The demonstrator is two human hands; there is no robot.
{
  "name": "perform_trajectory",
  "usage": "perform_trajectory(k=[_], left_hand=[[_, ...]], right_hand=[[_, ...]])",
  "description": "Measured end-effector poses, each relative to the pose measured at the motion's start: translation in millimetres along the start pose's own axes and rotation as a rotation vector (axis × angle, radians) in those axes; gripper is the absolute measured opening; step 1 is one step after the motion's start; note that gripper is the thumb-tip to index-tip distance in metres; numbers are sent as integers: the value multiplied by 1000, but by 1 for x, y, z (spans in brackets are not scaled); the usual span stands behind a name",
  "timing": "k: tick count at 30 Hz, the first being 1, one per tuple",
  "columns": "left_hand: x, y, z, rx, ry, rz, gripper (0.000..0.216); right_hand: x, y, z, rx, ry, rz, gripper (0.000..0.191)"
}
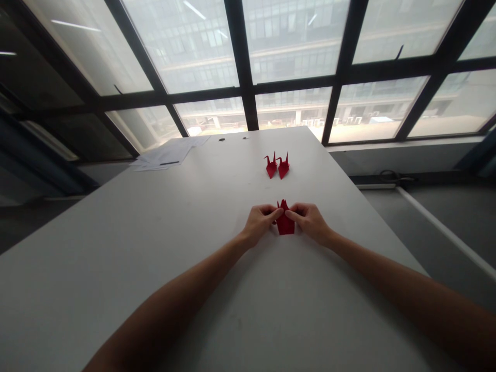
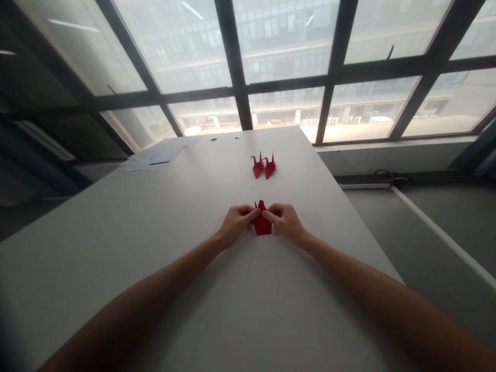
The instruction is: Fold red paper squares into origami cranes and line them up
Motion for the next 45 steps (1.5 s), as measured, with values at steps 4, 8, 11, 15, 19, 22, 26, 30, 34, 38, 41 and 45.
perform_trajectory(k=[4, 8, 11, 15, 19, 22, 26, 30, 34, 38, 41, 45], left_hand=[[0, 1, 0, 8, 15, 7, 37], [1, 0, 1, 25, 55, 9, 37], [0, 1, 0, 38, 33, 6, 37], [1, 4, -1, 35, 28, 1, 38], [2, 4, -1, 37, 41, 20, 38], [4, 2, -1, 48, 60, 22, 36], [4, 3, 0, 46, 60, 1, 34], [2, 3, 0, 58, 39, 19, 34], [3, 1, 0, 63, 51, 11, 34], [0, 1, 0, 72, 23, 21, 33], [-1, 3, -1, 71, 11, 19, 32], [-1, 2, 0, 66, 30, 14, 33]], right_hand=[[-1, -1, 0, -11, -43, -8, 28], [0, 0, 1, 12, -19, 32, 28], [1, 1, 1, 23, 11, 44, 27], [1, 2, 0, 11, 12, 20, 25], [-2, 0, 1, -4, -15, -4, 26], [-2, -1, 1, -4, 0, -2, 26], [0, -1, 1, -2, 27, 0, 27], [2, -1, 0, -25, 33, -34, 26], [0, -2, 1, -25, 0, -30, 25], [0, 0, 1, 3, -24, -26, 26], [0, 2, 1, 0, -1, -36, 26], [0, 2, 1, -8, 13, -50, 25]])
Point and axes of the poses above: each hand's wrist, its own z-axis towards the middle knuckle, its own x-axis out of the palm, y = z × x, the point moved 4 cm from there along z, towards the middle knuckle, and after that the axes turned 10 degrees about x, right-handed, at the moved point
